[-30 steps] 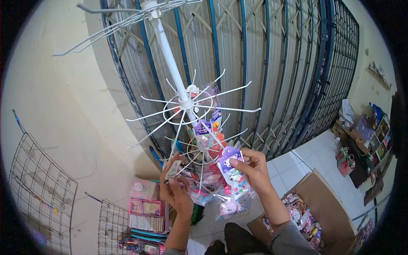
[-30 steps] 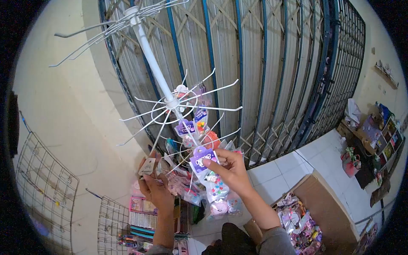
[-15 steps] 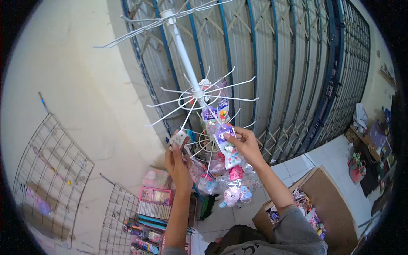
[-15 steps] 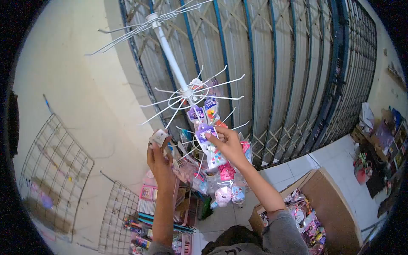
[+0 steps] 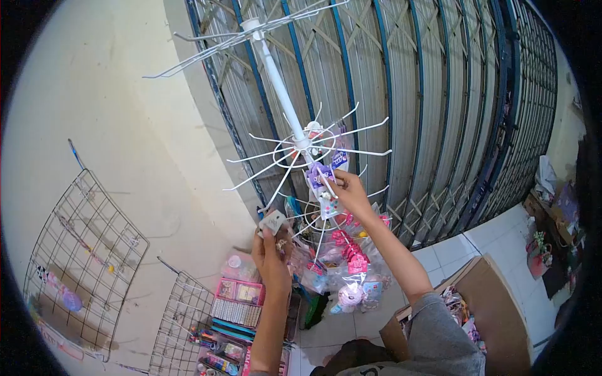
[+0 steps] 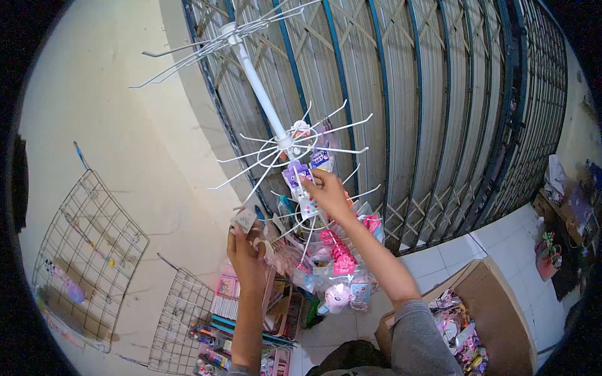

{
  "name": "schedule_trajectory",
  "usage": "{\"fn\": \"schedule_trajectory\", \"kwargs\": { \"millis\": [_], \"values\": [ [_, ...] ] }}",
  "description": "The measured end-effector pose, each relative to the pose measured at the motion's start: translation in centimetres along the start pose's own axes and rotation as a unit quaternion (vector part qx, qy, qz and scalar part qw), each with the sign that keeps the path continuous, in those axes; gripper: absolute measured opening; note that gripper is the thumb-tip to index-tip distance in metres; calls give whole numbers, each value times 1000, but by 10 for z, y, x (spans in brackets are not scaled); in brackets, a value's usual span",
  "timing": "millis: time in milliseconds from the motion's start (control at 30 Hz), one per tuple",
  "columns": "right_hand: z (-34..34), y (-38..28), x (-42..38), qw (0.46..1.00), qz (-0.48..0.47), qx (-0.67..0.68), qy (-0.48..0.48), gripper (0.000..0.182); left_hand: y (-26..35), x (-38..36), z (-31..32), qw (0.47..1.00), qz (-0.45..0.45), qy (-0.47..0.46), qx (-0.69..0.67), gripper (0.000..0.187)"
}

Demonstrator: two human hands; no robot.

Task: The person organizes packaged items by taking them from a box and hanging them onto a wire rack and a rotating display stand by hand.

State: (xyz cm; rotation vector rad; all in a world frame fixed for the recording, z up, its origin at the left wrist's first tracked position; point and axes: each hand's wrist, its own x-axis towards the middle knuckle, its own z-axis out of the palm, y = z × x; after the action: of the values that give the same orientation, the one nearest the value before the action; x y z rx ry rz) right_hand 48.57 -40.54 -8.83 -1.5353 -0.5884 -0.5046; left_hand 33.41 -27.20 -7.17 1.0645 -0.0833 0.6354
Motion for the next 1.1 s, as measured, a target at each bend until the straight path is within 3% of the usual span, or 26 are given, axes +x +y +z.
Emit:
{"fn": "schedule_trajectory", "kwargs": {
  "millis": [267,333,367,533,667,733,867,933,967,1100],
  "values": [
    [-6,-25,-8,1000,16,18,0,20,-2,-12,-1,999,-21,-18,-29,34],
    [-8,-17,-5,998,-6,-65,-14,18,-7,-17,-5,997,7,-42,-67,29],
    [-9,-18,-6,998,28,-50,-35,20,-7,-21,-5,997,10,-38,-69,29],
    [-10,-22,-17,996,50,-49,-47,23,-14,-34,-9,991,-54,-22,-119,30],
    [-21,-39,-36,998,26,-24,-43,21,-11,-41,-11,971,-111,-56,-205,33],
    [-30,-54,-51,993,-40,-103,34,27,-14,-43,-16,961,-122,-83,-233,34],
    [-38,-74,-84,998,-42,-40,-25,26,-11,-47,-3,918,-183,-122,-331,32],
    [-39,-85,-96,977,48,152,-142,23,-9,-50,9,899,-216,-115,-364,33],
    [-42,-89,-99,967,86,159,-180,22,-10,-52,12,896,-225,-121,-363,33],
    [-42,-91,-99,970,55,155,-179,24,-16,-56,24,901,-236,-149,-331,33]
  ]
}}
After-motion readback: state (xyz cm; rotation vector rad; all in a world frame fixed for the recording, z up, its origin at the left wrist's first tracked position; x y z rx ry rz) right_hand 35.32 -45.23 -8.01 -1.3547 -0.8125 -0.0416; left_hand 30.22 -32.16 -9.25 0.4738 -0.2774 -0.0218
